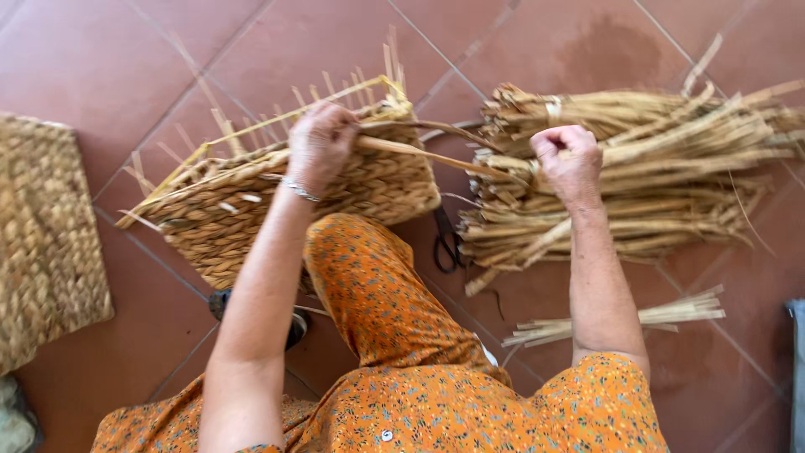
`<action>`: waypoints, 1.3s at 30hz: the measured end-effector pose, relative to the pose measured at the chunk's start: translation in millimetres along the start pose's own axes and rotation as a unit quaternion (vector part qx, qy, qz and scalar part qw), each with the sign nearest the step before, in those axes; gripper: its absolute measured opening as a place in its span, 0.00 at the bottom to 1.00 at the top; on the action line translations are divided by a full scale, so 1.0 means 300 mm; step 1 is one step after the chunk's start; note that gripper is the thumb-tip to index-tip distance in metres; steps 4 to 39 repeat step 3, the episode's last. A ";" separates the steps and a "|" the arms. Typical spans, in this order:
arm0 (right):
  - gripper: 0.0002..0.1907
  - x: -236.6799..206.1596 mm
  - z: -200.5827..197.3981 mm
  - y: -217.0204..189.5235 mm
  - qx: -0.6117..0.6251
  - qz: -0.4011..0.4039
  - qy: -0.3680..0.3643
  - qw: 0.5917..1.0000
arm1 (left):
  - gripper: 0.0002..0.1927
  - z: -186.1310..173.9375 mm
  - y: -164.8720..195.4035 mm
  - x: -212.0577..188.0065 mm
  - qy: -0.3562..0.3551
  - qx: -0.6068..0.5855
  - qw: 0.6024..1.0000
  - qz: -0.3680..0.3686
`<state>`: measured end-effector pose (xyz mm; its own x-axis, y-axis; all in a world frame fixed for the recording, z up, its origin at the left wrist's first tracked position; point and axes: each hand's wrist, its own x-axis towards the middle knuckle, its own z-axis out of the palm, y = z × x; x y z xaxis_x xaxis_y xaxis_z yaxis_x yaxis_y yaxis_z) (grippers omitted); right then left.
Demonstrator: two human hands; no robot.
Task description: The person sits on the floor weaving dried water hyacinth strands around a rectangular woven basket held on their lap, tucking and pressing strands along the rim. They use scissors to trim a strand, reach into a bundle of raw strands for new material, and continue weaving the rim.
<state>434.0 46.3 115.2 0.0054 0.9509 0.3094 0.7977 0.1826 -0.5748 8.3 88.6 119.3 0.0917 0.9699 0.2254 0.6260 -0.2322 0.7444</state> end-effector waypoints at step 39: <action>0.06 -0.157 -0.051 0.165 0.059 0.197 -0.021 0.978 | 0.03 -0.045 0.004 0.004 -0.027 -0.002 1.000 0.009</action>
